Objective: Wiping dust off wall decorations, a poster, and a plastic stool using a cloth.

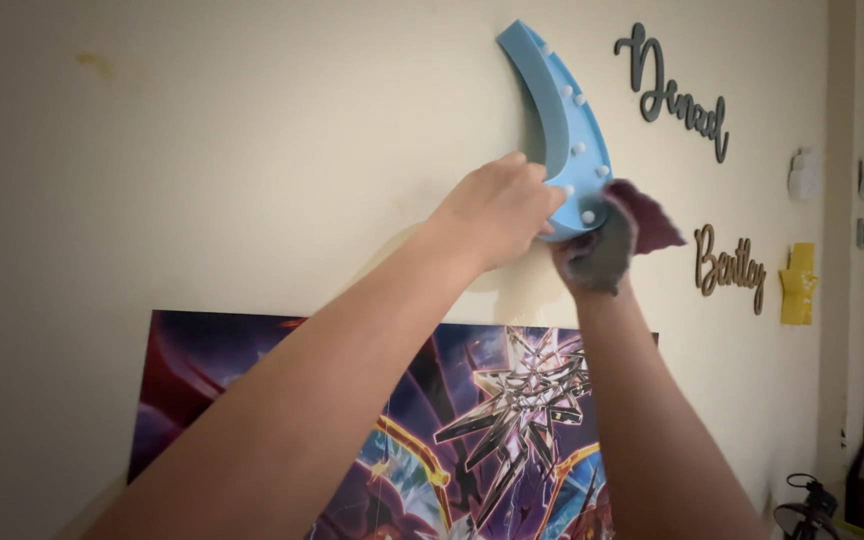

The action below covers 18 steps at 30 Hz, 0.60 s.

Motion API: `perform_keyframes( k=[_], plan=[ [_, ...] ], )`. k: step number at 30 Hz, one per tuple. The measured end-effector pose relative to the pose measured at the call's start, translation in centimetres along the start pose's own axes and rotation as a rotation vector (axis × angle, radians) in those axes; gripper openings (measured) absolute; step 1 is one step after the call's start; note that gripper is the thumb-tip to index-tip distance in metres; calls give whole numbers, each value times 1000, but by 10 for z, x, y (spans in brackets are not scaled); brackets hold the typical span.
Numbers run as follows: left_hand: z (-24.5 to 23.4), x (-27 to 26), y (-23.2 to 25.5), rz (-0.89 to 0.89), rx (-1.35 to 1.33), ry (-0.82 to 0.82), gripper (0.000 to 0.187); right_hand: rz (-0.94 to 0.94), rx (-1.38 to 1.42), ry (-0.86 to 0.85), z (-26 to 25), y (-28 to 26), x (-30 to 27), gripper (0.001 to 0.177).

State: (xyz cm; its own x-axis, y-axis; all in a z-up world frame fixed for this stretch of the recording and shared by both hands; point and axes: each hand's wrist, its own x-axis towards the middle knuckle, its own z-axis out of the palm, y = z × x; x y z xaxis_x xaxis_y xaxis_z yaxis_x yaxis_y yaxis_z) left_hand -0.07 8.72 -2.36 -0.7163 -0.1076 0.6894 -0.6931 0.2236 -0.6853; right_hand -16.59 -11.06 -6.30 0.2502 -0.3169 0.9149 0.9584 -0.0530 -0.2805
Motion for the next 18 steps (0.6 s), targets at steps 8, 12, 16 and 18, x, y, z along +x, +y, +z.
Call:
perform_keyframes(
  k=[8, 12, 16, 18],
  plan=[
    [-10, -2, -4, -96, 84, -200, 12, -88, -44, 82, 38, 55, -13, 30],
    [-10, -3, -5, -94, 40, -128, 12, -102, 102, 334, 89, 73, -28, 27],
    [-7, -7, -6, -91, 80, -121, 19, -106, -10, 251, 102, 84, -35, 26],
    [-10, -7, -3, -96, 70, -123, 19, -113, -73, 195, 104, 82, -37, 26]
  ],
)
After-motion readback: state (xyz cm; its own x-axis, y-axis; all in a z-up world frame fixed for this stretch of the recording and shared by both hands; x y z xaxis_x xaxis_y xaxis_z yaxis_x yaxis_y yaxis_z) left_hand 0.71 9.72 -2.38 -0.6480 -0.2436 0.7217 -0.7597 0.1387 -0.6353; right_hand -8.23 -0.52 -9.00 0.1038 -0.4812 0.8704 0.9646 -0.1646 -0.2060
